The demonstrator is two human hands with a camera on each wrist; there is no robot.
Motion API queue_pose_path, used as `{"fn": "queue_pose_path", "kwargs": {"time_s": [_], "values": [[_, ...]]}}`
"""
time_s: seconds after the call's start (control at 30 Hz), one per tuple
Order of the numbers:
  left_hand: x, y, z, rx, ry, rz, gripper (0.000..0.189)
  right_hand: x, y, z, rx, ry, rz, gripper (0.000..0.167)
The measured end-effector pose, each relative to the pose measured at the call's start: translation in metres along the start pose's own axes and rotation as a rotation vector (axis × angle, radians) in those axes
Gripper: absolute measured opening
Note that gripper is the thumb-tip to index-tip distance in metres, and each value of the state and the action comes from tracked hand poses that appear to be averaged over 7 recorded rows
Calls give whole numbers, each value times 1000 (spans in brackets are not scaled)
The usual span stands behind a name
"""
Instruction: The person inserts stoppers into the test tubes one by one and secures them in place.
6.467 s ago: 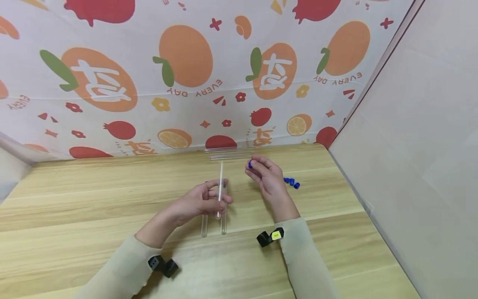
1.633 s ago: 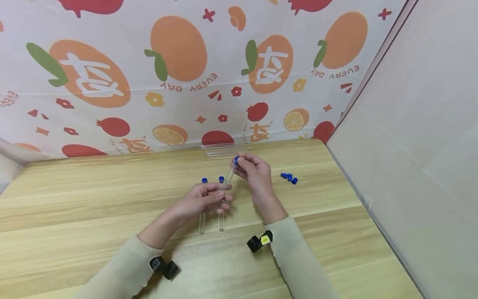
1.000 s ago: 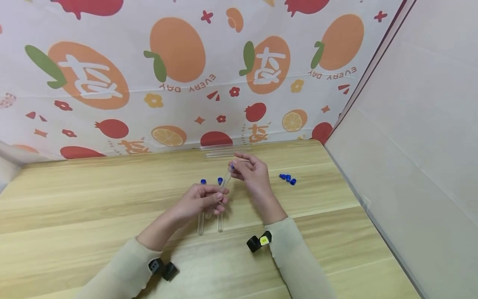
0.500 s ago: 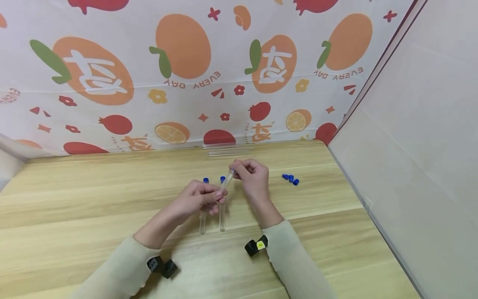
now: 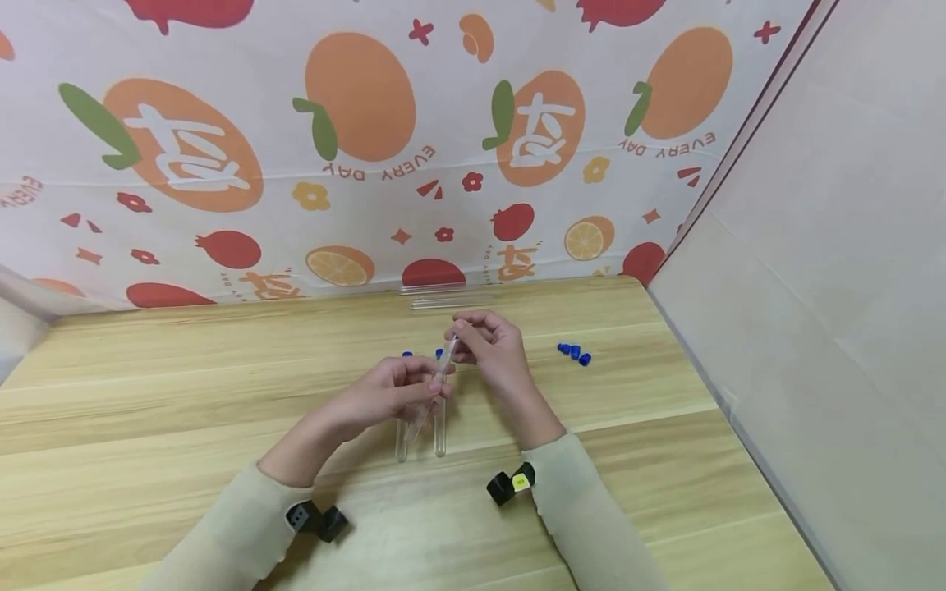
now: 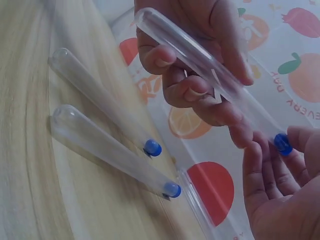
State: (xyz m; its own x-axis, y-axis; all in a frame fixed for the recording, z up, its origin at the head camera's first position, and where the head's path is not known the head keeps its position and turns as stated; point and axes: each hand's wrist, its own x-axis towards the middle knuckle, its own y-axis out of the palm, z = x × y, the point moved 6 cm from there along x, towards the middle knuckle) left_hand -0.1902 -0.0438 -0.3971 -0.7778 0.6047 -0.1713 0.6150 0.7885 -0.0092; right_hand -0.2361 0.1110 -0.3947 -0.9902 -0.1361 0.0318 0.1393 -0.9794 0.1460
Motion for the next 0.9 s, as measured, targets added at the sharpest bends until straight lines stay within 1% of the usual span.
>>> {"fn": "queue_pose_path", "kwargs": {"time_s": [0.07,0.17,0.23,0.33,0.43,0.53,0.67,0.8,0.9], "values": [[0,-2,-2,-5,10,-17,30,0,1,-1,-8,21,22,32],[1,-8,-3,-19,24,-69,35,0,3,-1,-25,52,49,34],[1,-11,-4,-21,21,-112,39,0,3,-2,-39,80,70,35],[3,-14,-3,-26,9,-145,45,0,2,-4,-84,130,127,38],[4,-13,-2,-51,-9,-137,47,-1,1,-8,-123,185,207,42],[6,-10,1,-78,-27,-102,49,-1,0,-9,-151,214,274,47],[6,-5,4,-127,-45,-64,53,-2,-4,-8,-179,232,302,47],[5,-1,8,-171,-53,-47,58,-2,-7,-13,-185,259,320,48],[4,0,10,-185,-54,-35,60,-1,-8,-16,-188,279,335,50]]}}
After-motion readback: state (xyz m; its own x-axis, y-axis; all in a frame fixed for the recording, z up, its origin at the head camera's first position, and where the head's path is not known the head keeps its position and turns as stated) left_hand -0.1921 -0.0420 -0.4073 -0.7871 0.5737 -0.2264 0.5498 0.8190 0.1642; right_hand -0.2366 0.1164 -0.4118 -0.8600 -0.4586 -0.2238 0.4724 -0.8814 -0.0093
